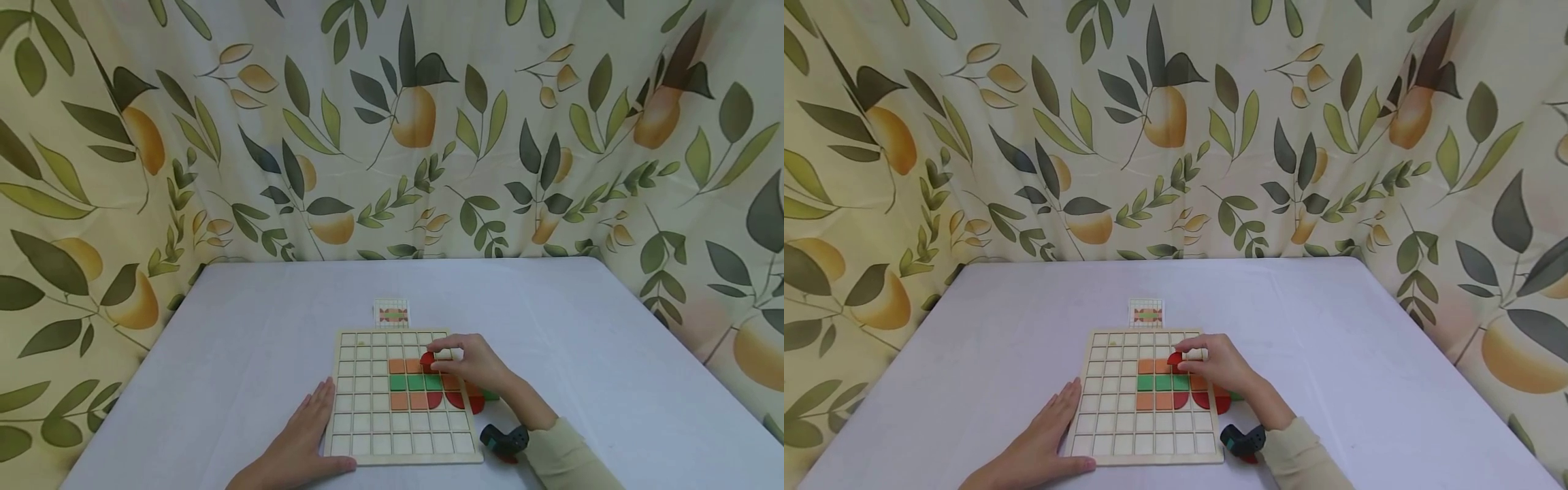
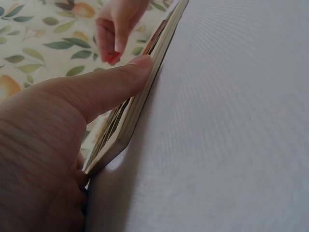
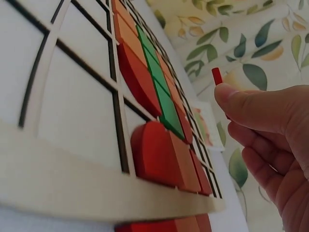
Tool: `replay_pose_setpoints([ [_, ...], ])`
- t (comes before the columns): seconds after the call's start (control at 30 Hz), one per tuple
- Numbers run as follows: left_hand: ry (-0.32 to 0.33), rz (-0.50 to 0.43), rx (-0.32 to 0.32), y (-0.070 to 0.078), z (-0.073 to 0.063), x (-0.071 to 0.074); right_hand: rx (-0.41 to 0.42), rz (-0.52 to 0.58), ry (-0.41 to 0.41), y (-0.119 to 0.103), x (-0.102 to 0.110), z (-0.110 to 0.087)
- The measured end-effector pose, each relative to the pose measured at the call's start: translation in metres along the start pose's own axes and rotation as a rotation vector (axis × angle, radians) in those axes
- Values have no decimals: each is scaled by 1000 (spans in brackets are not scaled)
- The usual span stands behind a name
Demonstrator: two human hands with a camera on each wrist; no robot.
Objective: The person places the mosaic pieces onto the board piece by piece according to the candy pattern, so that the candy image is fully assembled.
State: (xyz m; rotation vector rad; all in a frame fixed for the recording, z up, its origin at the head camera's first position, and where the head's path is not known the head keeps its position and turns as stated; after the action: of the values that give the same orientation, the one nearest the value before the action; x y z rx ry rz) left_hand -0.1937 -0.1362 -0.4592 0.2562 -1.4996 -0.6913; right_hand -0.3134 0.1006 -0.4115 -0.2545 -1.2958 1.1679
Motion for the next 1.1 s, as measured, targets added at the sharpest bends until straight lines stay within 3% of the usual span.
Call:
replay_pose_setpoints([
  [0.37, -3, 16, 8, -3, 1, -1, 33, 31, -93, -15, -25, 14],
  [0.57, -8, 13, 8, -3, 1, -1, 7, 45, -107, -17, -34, 18],
  [0.8, -22, 7, 37, -5, 2, -3, 96, 47, -135, -26, -50, 25],
  [1.1, -23, 5, 41, -4, 2, -2, 108, 32, -127, -31, -61, 29],
])
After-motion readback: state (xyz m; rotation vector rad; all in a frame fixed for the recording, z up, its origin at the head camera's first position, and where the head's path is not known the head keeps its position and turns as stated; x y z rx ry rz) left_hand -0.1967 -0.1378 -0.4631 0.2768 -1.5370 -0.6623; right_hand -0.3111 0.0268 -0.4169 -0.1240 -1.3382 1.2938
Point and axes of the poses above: each hand's wrist, its own z-axis towards the middle knuckle, its own x-axis out of the back of the hand, y = z × x, the point moved 8 cm from there along z, towards the middle knuckle, and after that the axes turned 9 degrees about y, right-handed, at the moved point
